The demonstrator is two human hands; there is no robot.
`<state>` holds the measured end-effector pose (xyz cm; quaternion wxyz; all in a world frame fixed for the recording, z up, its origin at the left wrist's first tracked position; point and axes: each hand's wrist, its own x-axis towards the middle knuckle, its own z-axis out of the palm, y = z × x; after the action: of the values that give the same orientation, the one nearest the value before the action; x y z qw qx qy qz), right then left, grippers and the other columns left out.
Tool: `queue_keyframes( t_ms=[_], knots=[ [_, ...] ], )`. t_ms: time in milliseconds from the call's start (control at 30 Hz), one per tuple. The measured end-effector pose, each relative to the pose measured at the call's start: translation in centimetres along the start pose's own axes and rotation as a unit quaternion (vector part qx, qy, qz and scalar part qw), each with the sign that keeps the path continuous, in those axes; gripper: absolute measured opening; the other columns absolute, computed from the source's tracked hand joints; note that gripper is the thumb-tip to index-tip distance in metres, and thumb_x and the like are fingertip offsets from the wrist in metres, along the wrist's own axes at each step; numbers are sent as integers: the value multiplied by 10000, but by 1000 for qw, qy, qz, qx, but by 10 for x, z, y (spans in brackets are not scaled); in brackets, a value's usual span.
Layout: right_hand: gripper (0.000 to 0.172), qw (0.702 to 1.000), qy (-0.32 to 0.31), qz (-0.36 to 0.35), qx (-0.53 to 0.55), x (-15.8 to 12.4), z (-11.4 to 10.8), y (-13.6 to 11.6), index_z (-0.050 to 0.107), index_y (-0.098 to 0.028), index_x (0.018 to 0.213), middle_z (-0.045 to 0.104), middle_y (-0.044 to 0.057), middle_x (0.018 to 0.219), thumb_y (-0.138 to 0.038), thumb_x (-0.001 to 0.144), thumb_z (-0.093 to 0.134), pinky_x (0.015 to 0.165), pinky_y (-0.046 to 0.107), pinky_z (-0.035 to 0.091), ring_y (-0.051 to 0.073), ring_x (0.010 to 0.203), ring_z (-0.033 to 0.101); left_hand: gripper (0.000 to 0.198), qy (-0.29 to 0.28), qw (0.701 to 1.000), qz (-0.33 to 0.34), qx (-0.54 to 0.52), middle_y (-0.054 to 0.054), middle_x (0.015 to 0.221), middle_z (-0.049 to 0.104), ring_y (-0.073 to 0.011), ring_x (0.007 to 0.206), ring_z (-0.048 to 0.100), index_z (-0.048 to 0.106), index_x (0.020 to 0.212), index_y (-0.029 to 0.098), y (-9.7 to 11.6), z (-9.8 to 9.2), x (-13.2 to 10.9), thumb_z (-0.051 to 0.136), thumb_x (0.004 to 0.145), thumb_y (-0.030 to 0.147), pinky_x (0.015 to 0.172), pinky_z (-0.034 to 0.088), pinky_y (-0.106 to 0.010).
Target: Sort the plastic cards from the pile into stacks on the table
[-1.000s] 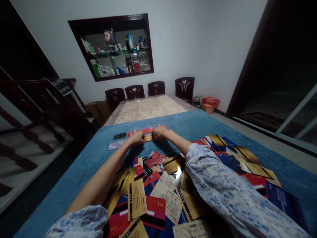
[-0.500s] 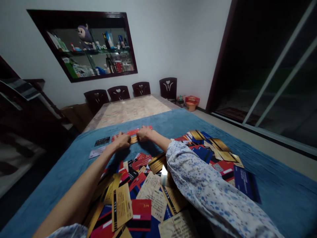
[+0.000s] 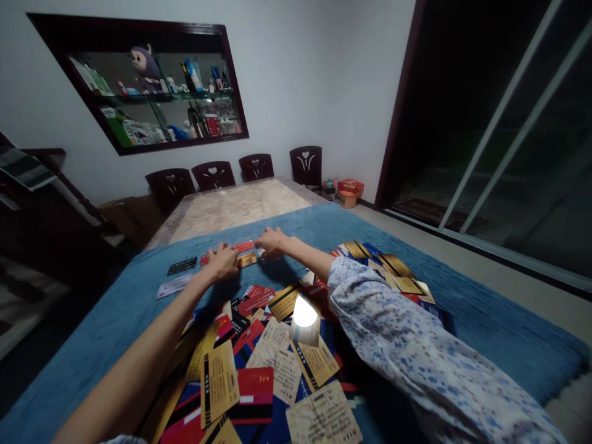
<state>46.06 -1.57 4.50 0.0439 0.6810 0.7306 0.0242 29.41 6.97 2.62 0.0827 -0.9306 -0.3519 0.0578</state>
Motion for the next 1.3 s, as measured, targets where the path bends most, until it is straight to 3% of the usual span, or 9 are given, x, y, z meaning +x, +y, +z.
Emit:
queue_keyframes(
  t_ms=[200, 467, 867, 1167, 1300],
  knots=[
    [377, 1000, 10, 11, -9, -33, -10, 22, 686, -236, 1243, 652, 124, 1299, -304, 878, 620, 958, 493, 413, 347, 1256, 456, 485, 38, 999, 32, -16, -159, 1346, 565, -406, 1343, 350, 654, 1212, 220, 23, -8, -3, 559, 741, 158, 977, 385, -552],
    [374, 999, 15, 40, -4, -80, -13, 50, 700, -242, 1240, 662, 123, 1279, -290, 878, 619, 940, 443, 386, 341, 1234, 456, 492, 62, 992, 107, -33, -136, 1359, 549, -388, 1367, 329, 635, 1266, 234, 74, -26, -12, 572, 786, 147, 1022, 346, -565],
    [361, 997, 7, 83, 5, -146, 13, 88, 710, -253, 1222, 664, 126, 1242, -277, 876, 610, 912, 426, 383, 324, 1191, 445, 456, 88, 964, 241, -62, -149, 1369, 550, -376, 1351, 327, 633, 1252, 195, 147, -42, -24, 579, 801, 156, 1023, 334, -567],
    [339, 989, 19, 143, 33, -191, 36, 110, 715, -253, 1206, 668, 132, 1197, -300, 906, 565, 855, 390, 378, 311, 1139, 472, 362, 96, 942, 308, -88, -147, 1298, 580, -354, 1313, 340, 656, 1195, 197, 180, -36, -9, 532, 855, 199, 976, 337, -545],
    [322, 985, 14, 170, 38, -208, 40, 112, 709, -261, 1202, 671, 124, 1184, -304, 926, 548, 828, 378, 378, 300, 1110, 488, 385, 87, 937, 325, -89, -145, 1282, 589, -347, 1287, 348, 662, 1176, 195, 191, -35, 2, 545, 812, 157, 964, 341, -535]
  ],
)
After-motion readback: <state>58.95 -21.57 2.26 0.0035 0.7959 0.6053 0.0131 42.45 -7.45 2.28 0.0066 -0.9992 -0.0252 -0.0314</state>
